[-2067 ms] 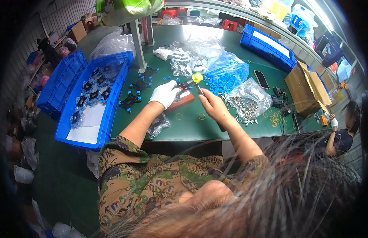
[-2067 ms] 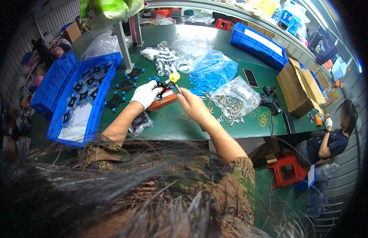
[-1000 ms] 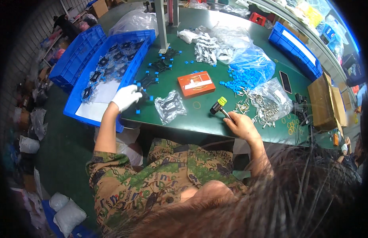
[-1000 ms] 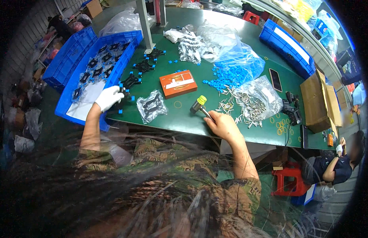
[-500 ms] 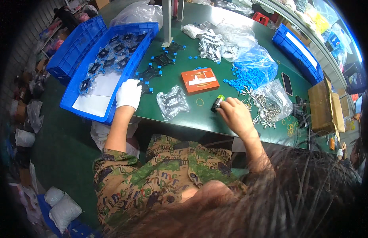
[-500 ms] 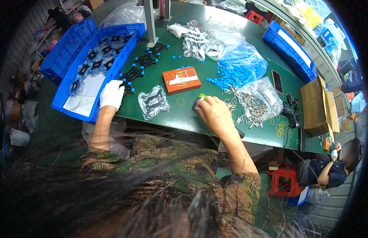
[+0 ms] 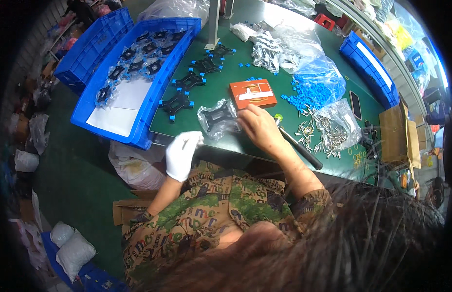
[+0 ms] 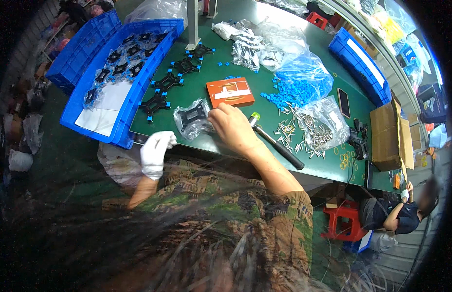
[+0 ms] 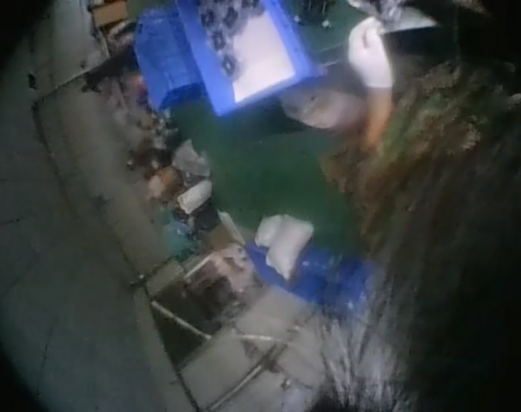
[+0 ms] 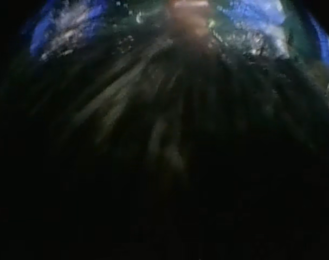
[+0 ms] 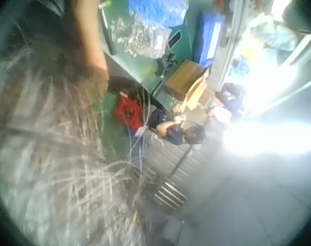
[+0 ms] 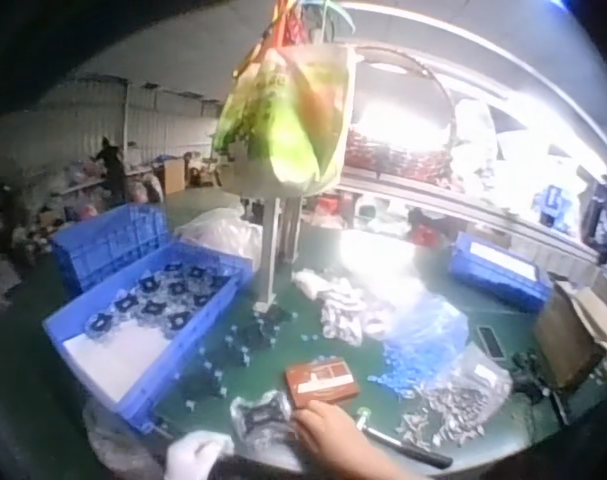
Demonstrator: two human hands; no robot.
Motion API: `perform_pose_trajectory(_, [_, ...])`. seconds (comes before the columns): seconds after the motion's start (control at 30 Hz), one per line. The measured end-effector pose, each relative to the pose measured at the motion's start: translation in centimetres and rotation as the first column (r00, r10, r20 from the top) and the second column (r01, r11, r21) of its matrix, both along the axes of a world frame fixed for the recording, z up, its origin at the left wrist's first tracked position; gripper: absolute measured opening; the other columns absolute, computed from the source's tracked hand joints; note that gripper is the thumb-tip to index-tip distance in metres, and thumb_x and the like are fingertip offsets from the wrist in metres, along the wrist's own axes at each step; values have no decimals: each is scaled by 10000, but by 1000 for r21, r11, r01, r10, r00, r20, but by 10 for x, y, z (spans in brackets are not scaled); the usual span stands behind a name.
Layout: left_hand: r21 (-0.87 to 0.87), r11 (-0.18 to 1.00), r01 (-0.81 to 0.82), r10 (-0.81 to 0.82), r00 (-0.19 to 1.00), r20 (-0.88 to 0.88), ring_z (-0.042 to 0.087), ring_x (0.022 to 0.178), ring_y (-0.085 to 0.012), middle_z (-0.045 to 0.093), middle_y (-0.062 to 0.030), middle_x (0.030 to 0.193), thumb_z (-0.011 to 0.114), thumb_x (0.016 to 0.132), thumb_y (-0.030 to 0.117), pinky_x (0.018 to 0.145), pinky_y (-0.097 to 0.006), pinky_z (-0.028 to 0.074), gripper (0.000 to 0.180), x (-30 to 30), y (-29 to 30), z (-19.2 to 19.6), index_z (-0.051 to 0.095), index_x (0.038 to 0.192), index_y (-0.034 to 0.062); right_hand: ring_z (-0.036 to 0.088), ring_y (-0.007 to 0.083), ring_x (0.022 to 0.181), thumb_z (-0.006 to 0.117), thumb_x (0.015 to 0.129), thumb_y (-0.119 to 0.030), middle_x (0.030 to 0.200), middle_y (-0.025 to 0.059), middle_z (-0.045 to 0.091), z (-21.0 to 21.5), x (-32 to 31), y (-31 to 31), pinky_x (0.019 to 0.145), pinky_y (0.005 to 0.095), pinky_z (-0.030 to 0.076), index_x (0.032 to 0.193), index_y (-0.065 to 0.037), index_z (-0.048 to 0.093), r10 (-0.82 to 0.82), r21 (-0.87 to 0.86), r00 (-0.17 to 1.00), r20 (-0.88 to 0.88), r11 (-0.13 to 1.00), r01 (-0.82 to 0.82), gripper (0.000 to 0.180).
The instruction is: The person assembles small black plastic components by inserting metal pins and blue plastic caps. They use a hammer to secure the pins into the plastic parts and place the finished assemblies into a blue bin.
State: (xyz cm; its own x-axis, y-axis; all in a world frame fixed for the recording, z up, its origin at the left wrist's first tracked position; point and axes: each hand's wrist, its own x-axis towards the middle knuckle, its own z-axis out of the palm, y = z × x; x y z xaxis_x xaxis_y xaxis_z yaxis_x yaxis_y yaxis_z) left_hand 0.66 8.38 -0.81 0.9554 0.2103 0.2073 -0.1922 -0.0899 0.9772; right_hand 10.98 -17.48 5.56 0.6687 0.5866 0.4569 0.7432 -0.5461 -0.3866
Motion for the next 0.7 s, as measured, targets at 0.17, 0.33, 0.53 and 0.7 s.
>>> perform_pose_trajectory(0.17, [-950, 285, 126, -649, 755, -94, 719, 1074, -355, 684, -224, 1256, 448, 1113, 411, 853, -436, 621, 512, -10, -15, -49, 541, 1387, -12, 669, 336, 998, 613, 1022, -161, 1024, 145, 668, -2, -1, 3, 883, 425, 530, 1100, -27, 662, 56, 261, 928, -368, 964, 45, 162])
perform_pose_trajectory(0.33, [-996, 49, 80, -759, 651, 15, 642, 1234, -379, 642, -204, 1364, 331, 1079, 631, 995, -512, 548, 735, -2, -23, -37, 524, 1428, 13, 663, 260, 1041, 567, 1060, -156, 1099, 120, 697, -1, -15, -13, 932, 367, 522, 1152, -16, 666, 315, 260, 796, -517, 944, -205, 195])
perform_pose_trajectory(0.53, [-961, 277, -13, -685, 698, -207, 662, 1147, -260, 668, -135, 1256, 488, 1103, 353, 942, -384, 559, 408, -2, -39, -60, 578, 1352, 42, 668, 269, 1073, 590, 1045, -147, 1142, 122, 696, 10, -50, -32, 941, 377, 524, 1051, -14, 628, 452, 181, 707, -544, 886, -427, 138])
perform_pose_trajectory(0.7, [-877, 474, 81, -576, 782, -239, 685, 1049, -195, 689, -91, 1170, 586, 1058, 122, 901, -338, 576, 258, -7, -46, -28, 610, 1295, 23, 666, 166, 976, 646, 1020, -168, 1106, 64, 663, -20, -67, -44, 772, 285, 533, 1194, -49, 580, 379, 556, 604, -701, 821, 130, 221])
